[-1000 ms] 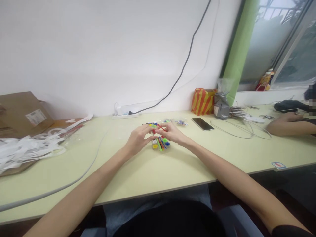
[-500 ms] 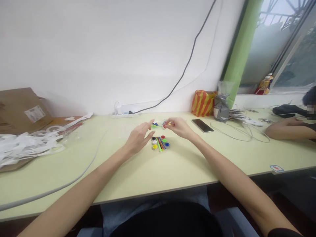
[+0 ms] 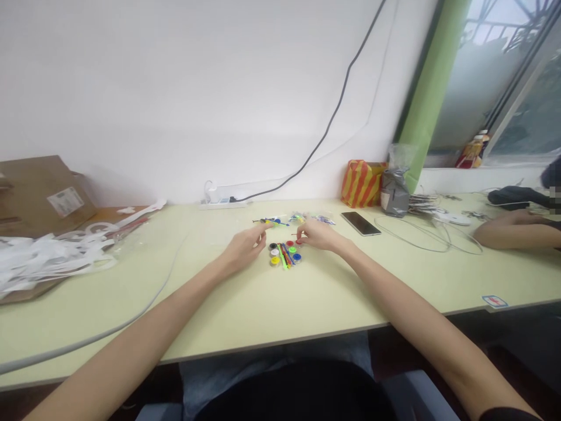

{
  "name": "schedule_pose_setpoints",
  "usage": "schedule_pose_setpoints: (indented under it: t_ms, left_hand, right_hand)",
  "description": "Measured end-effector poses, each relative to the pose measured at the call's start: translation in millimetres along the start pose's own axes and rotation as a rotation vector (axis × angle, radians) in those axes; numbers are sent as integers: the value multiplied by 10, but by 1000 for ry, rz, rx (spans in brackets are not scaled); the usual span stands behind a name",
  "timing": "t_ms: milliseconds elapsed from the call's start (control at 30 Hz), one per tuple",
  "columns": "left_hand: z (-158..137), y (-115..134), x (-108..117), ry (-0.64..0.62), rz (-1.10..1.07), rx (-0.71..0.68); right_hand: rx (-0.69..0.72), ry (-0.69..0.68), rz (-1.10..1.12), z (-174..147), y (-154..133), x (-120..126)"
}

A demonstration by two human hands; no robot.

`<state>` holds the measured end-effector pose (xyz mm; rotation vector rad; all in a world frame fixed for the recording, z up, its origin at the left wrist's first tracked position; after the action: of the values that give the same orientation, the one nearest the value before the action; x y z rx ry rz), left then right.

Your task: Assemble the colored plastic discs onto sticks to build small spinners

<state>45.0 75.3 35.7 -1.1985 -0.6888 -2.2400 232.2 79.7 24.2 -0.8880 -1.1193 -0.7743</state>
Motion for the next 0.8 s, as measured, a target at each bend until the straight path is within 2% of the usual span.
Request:
schedule_pose_setpoints:
  t_ms: [200,300,367,467,800]
  left_hand:
    - [13,21,-12,-11,9,7]
    - [13,-21,-18,-9,4,12]
    - [10,-41,-24,-15,0,14]
    - [6,-42,-34,-29,-6,9]
    - [8,-14,-26,-50,-15,41]
  right_hand:
    - [-35,24,18,-6,51,47]
    - [-133,98,9,-49,172,180]
    - [-220,88,-29,-81,261,212]
    - [-298,-4,-43,-101,333,139]
    - [-343,-312,186,-200,270,-91]
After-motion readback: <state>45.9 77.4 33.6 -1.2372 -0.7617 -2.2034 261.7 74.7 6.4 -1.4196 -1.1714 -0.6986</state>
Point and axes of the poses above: each hand's wrist, its own z-axis towards the middle knuckle, its own x-axis out of the back of the hand, y = z × x, the point moved 8 cm from there along z, towards the middle knuckle, and after that the axes turned 4 degrees about z, right-handed, at the moved point
